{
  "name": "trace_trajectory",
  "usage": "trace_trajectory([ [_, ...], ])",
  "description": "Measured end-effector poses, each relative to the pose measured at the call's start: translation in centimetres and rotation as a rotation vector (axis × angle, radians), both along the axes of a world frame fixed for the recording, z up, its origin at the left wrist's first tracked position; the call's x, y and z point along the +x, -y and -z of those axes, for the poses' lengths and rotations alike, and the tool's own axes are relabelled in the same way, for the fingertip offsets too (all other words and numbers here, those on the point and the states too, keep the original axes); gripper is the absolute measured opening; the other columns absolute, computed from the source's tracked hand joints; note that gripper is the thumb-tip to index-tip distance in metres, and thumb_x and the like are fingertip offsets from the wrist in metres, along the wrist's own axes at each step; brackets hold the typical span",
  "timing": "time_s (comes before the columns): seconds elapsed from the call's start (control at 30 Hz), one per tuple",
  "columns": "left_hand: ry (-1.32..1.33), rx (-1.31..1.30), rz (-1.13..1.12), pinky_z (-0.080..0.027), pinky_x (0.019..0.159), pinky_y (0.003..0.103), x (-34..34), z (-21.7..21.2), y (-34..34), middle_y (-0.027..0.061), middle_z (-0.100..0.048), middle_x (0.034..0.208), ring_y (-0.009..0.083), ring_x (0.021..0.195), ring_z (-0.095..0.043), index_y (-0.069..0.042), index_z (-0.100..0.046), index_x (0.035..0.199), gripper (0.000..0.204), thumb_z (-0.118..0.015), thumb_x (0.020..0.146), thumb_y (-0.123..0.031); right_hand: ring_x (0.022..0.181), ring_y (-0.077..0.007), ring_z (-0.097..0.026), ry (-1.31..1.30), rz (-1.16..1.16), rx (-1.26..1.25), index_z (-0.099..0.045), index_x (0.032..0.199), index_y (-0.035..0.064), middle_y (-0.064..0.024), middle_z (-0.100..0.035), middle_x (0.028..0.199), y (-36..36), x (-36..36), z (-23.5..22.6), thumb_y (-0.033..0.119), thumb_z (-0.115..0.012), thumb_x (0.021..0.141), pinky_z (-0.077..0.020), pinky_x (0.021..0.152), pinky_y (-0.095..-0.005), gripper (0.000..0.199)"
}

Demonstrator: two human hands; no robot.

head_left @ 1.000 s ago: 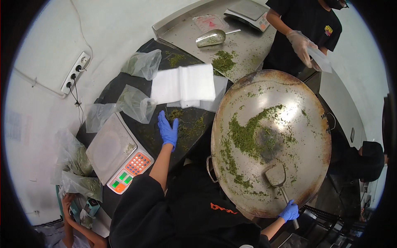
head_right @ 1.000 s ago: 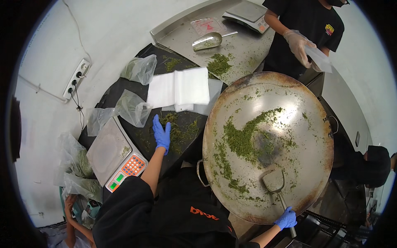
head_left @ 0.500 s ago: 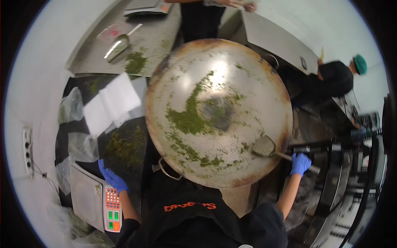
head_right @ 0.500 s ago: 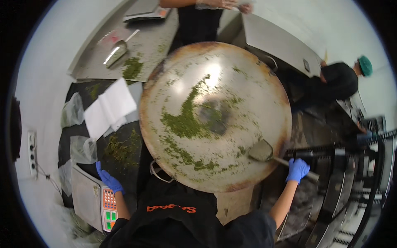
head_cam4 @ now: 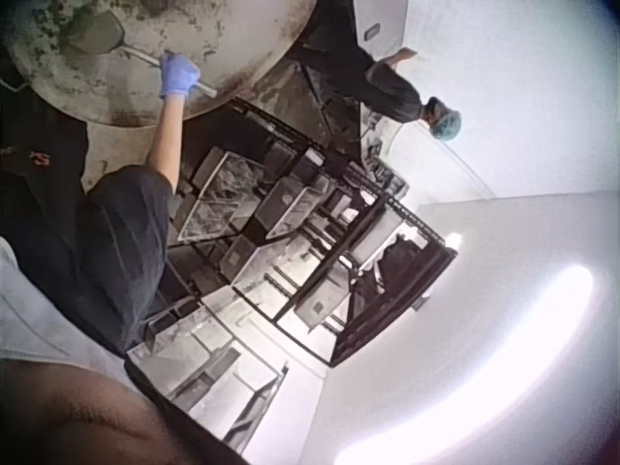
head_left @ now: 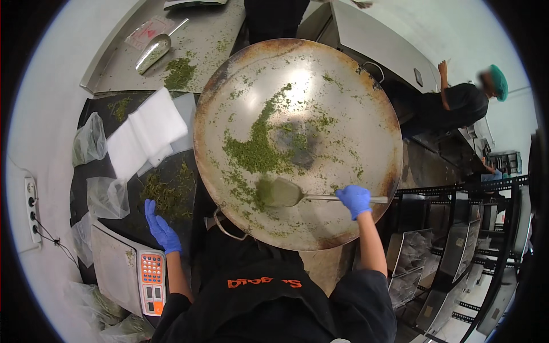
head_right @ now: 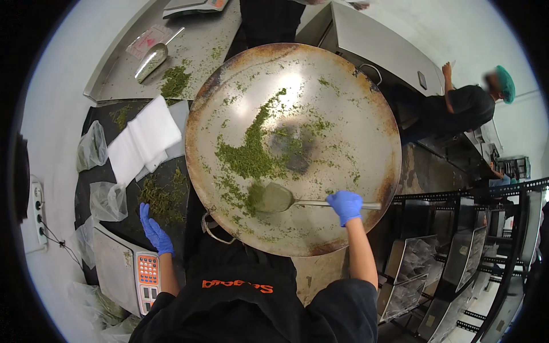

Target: The person scoops green dried herbs from a large metal tray into clear plastic bags using a metal scoop. They weigh the filled bags on a digital scale and place them on the table. Other workers in the background are also packaging and sealing similar bags.

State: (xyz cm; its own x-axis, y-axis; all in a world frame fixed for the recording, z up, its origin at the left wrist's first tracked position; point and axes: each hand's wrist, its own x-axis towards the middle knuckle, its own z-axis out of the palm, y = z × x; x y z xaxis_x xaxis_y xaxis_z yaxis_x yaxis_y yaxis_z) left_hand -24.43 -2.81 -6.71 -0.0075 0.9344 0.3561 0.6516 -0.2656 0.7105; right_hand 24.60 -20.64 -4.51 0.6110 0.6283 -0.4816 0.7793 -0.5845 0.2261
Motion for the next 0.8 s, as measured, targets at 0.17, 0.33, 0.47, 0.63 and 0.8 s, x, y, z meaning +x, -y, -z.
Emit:
trace_trajectory([
  [0.17, -0.026, -0.018, -0.034, -0.026, 0.101, 0.037, -2.2, 0.4, 0.7, 0.017, -0.041, 0.129, 0.0299, 0.121, -0.037, 0.001, -0.045, 0.12, 0.037, -0.032, 0.092, -0.02, 0.066, -0.0296, -0.063, 0.194, -0.019, -0.155, -0.067, 0.066, 0.0092, -0.0113, -0.064, 0.069, 3.4, 5.2, -9.4, 0.04, -0.045, 0.074, -0.0487, 0.063, -0.0391, 0.039],
  [0.33, -0.285, -0.107, -0.191, -0.025, 0.101, 0.038, -3.1, 1.5, 0.6, 0.0176, -0.04, 0.129, 0.0309, 0.121, -0.036, 0.0, -0.042, 0.123, 0.039, -0.041, 0.088, -0.017, 0.071, -0.0301, -0.063, 0.107, -0.154, -0.289, -0.068, 0.073, 0.0111, -0.0138, -0.064, 0.077, 3.5, 1.4, -9.0, 0.035, -0.044, 0.072, -0.0488, 0.065, -0.0396, 0.034],
  [0.47, -0.461, -0.124, -0.46, -0.008, 0.106, 0.046, -2.8, 5.2, -1.3, 0.025, -0.022, 0.136, 0.0374, 0.129, -0.014, 0.003, -0.021, 0.133, 0.093, -0.065, 0.069, -0.048, 0.071, -0.0369, -0.061, -0.053, -0.01, -0.029, -0.065, 0.074, 0.0035, -0.0186, -0.062, 0.076, 0.8, -6.1, 0.7, 0.039, -0.037, 0.08, -0.0474, 0.068, -0.0436, 0.046],
  [0.63, -0.468, -0.309, -0.604, -0.016, 0.103, 0.051, 1.0, 4.8, -4.3, 0.0243, -0.026, 0.134, 0.0394, 0.127, -0.019, 0.002, -0.022, 0.132, 0.114, -0.072, 0.05, -0.06, 0.066, -0.0361, -0.06, -0.099, 0.201, 0.165, -0.064, 0.066, 0.0039, -0.0182, -0.061, 0.068, 1.7, -6.9, 0.6, 0.042, -0.035, 0.081, -0.0463, 0.066, -0.0438, 0.05],
  [0.8, -0.6, -0.033, -0.568, -0.026, 0.097, 0.048, 1.7, 2.6, -5.9, 0.0211, -0.038, 0.124, 0.0377, 0.115, -0.034, 0.003, -0.037, 0.122, 0.101, -0.074, 0.049, -0.057, 0.064, -0.0351, -0.06, 0.06, 0.415, 0.141, -0.064, 0.06, 0.0079, -0.0164, -0.06, 0.064, 7.7, -4.1, -2.0, 0.042, -0.034, 0.083, -0.0469, 0.066, -0.043, 0.051],
])
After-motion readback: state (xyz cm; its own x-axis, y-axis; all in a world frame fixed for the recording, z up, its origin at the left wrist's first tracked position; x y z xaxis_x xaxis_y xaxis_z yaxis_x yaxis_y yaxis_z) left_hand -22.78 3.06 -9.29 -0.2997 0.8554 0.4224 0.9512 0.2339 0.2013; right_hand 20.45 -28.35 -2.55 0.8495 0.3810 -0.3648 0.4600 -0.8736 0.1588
